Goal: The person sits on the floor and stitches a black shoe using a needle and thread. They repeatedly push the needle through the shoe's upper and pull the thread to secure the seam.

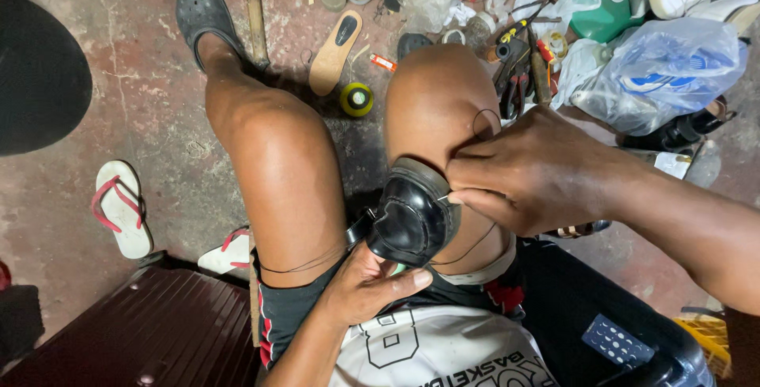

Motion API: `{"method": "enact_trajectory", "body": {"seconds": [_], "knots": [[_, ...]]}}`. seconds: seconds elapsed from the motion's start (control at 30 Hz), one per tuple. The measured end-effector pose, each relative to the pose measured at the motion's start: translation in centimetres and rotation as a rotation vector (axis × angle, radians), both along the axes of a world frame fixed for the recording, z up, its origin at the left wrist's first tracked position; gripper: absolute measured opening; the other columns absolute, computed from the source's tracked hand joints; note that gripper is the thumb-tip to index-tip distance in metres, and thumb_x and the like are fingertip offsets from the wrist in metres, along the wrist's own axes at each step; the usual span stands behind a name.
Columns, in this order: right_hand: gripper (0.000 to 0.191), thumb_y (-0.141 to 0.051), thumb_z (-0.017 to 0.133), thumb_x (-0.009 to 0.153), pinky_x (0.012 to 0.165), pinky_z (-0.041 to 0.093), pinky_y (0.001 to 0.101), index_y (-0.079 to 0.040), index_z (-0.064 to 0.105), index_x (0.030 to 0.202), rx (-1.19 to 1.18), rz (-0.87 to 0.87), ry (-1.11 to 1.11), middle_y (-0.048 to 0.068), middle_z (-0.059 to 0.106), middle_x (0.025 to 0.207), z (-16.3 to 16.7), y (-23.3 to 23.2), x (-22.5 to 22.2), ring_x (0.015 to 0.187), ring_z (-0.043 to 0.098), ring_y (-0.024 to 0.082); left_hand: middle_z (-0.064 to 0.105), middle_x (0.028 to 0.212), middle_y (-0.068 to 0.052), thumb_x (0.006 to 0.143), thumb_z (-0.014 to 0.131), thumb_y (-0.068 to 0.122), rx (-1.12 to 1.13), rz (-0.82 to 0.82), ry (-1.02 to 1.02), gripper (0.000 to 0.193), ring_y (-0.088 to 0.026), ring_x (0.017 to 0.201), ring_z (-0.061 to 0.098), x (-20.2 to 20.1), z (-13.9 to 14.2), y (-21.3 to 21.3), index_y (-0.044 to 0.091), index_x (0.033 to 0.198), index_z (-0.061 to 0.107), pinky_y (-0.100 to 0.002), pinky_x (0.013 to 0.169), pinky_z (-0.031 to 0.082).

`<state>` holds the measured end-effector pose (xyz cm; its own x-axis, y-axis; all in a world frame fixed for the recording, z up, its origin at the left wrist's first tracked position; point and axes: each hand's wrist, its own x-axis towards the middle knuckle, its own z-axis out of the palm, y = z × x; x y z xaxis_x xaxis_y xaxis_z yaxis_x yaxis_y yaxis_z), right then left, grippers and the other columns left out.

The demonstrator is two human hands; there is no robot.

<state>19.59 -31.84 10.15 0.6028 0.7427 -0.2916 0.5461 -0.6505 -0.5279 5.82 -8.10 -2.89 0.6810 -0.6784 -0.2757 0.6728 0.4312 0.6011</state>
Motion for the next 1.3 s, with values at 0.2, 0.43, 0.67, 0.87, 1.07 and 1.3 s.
{"method": "enact_trajectory", "body": {"seconds": [0.2, 0.43, 0.67, 0.87, 1.07, 1.3], "knots": [[0.014, -0.022, 0.068, 0.087, 0.051, 0.054, 0.0425, -0.01, 0.064, 0.082, 0.125, -0.01, -0.001, 0.005, 0.068, 0.07, -0.4, 1.5, -0.3, 0.057, 0.068, 0.028, 0.062, 0.128, 0.002, 0.093, 0.073, 0.0, -0.027, 0.058, -0.044, 0.043, -0.009, 0.123, 0.055, -0.6, -0.5, 0.3, 0.006, 0.134, 0.06, -0.03, 0.111, 0.044], [0.022, -0.029, 0.072, 0.082, 0.064, 0.055, 0.0452, -0.015, 0.07, 0.098, -0.122, -0.164, -0.016, 0.01, 0.072, 0.08, -1.9, 1.5, -2.2, 0.071, 0.07, 0.034, 0.065, 0.12, 0.002, 0.099, 0.064, 0.012, 0.15, 0.131, 0.096, 0.033, -0.006, 0.109, 0.059, -2.3, 1.5, 2.3, 0.008, 0.132, 0.062, -0.025, 0.1, 0.048], [0.011, -0.017, 0.069, 0.093, 0.068, 0.053, 0.0296, -0.009, 0.076, 0.096, 0.308, -0.341, 0.08, 0.001, 0.07, 0.079, -8.8, -0.3, -4.8, 0.069, 0.068, 0.016, 0.069, 0.113, -0.001, 0.105, 0.053, 0.018, 0.411, 0.314, 0.113, 0.019, -0.012, 0.099, 0.068, -9.3, 5.5, 12.9, 0.006, 0.114, 0.064, -0.031, 0.08, 0.059], [0.013, -0.011, 0.072, 0.091, 0.065, 0.052, 0.0279, -0.002, 0.074, 0.1, 0.129, -0.398, -0.019, 0.007, 0.071, 0.081, -4.8, 1.3, -6.4, 0.068, 0.066, 0.012, 0.07, 0.113, -0.011, 0.096, 0.069, 0.024, 1.9, 0.498, -0.481, 0.016, -0.027, 0.091, 0.069, -11.9, 6.7, 22.4, 0.015, 0.109, 0.069, -0.04, 0.075, 0.054], [0.011, -0.012, 0.07, 0.102, 0.065, 0.048, 0.0209, -0.002, 0.073, 0.103, 0.101, -0.392, -0.126, 0.002, 0.07, 0.079, -5.2, 5.0, -8.4, 0.069, 0.06, 0.006, 0.052, 0.155, -0.006, 0.086, 0.07, 0.012, 1.063, 0.54, -0.41, 0.054, -0.033, 0.07, 0.072, -9.8, 4.4, 21.8, 0.013, 0.138, 0.055, -0.041, 0.068, 0.06], [0.023, -0.018, 0.062, 0.116, 0.07, 0.044, 0.0235, 0.002, 0.065, 0.104, 0.098, -0.401, -0.031, 0.004, 0.063, 0.081, -10.4, 2.5, -9.6, 0.072, 0.055, 0.008, 0.067, 0.117, -0.012, 0.091, 0.067, 0.026, 1.043, 0.543, -0.994, 0.051, -0.032, 0.109, 0.067, -12.5, 0.8, 18.3, 0.01, 0.138, 0.055, -0.043, 0.09, 0.054]]}}
